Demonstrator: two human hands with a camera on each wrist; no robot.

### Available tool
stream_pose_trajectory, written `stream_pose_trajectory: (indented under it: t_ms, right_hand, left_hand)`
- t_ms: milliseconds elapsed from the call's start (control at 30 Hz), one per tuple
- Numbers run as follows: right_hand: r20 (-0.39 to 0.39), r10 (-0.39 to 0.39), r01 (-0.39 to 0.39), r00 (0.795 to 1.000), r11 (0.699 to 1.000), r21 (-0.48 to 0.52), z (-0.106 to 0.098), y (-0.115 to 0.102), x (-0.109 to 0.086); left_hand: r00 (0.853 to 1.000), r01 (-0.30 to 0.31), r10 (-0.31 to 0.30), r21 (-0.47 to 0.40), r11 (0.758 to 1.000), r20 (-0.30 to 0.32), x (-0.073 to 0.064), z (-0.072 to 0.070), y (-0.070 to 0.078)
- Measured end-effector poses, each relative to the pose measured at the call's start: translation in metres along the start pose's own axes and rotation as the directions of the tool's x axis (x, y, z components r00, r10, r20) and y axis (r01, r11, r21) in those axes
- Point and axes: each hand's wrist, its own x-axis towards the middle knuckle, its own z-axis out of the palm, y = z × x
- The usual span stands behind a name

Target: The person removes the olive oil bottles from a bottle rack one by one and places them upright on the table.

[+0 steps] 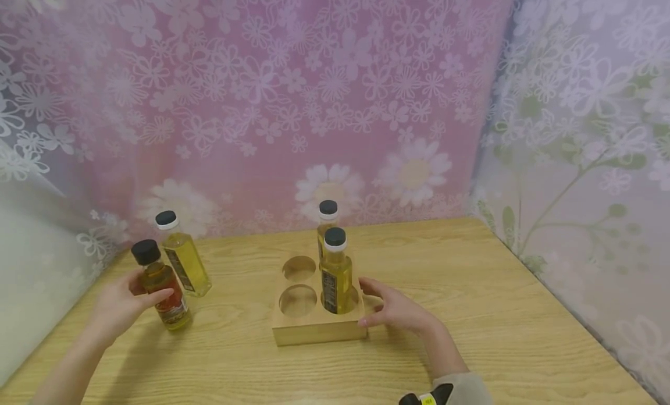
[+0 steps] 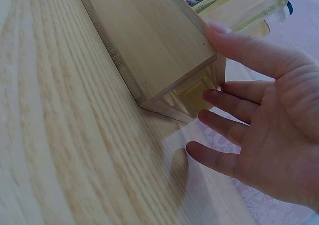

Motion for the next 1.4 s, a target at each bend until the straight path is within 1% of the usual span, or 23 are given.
stream_pose_trajectory:
  t_ms: [167,333,433,667,733,833,900,1033,1100,1167,1233,1333,1400]
  right_hand:
    - [0.004,-0.004,0.004,1.000,1.000,0.011,0.000,0.001,0.000]
    - [0.003,-0.008,0.008,1.000,1.000,0.007,0.000,0.002,-0.001]
    - [0.000,-0.008,0.008,1.000,1.000,0.005,0.000,0.002,-0.001]
    - [-0.002,-0.002,0.002,1.000,1.000,0.010,0.000,0.002,-0.002]
    - [-0.004,-0.006,0.006,1.000,1.000,0.009,0.001,0.001,-0.001]
    - [-0.004,-0.008,0.008,1.000,1.000,0.001,0.000,0.000,0.000]
    - [-0.006,-0.008,0.008,1.000,1.000,-0.008,0.000,0.000,0.000]
    - [-0.011,-0.004,0.003,1.000,1.000,-0.017,-0.001,-0.001,0.000]
    - [-0.011,-0.004,0.004,1.000,1.000,-0.013,-0.001,-0.001,0.000]
    - [-0.009,-0.005,0.005,1.000,1.000,-0.011,-0.001,-0.001,0.000]
    - [-0.005,-0.007,0.006,1.000,1.000,-0.010,-0.001,0.000,0.000]
    - [-0.003,-0.009,0.009,1.000,1.000,-0.011,-0.001,0.001,0.000]
    - [-0.005,-0.009,0.009,1.000,1.000,-0.011,-0.001,0.001,0.000]
  left_hand:
    - [1.000,0.018,-0.019,0.010,1.000,0.016,-0.002,0.000,-0.002]
    - [0.997,0.049,-0.050,0.011,0.999,0.062,-0.002,0.001,-0.006]
    - [0.995,0.063,-0.064,0.009,0.998,0.079,-0.002,0.002,-0.008]
    - [0.994,0.080,-0.080,0.007,0.997,0.081,-0.004,0.003,-0.009]
    - [0.993,0.088,-0.086,-0.011,0.996,0.081,-0.005,0.004,-0.010]
    - [0.994,0.097,-0.094,-0.053,0.994,0.059,-0.007,0.005,-0.011]
    - [0.994,0.102,-0.099,-0.100,0.990,0.038,-0.009,0.005,-0.010]
    - [0.993,0.104,-0.111,-0.167,0.980,-0.032,-0.013,0.002,-0.007]
    - [0.991,0.104,-0.117,-0.163,0.981,-0.071,-0.016,0.000,-0.006]
    - [0.987,0.110,-0.124,-0.137,0.984,-0.101,-0.019,-0.002,-0.005]
    - [0.982,0.138,-0.151,-0.112,0.984,-0.117,-0.023,-0.004,-0.004]
    - [0.977,0.178,-0.186,-0.084,0.980,-0.104,-0.028,-0.004,-0.002]
    - [0.975,0.202,-0.207,-0.073,0.977,-0.077,-0.031,-0.003,0.001]
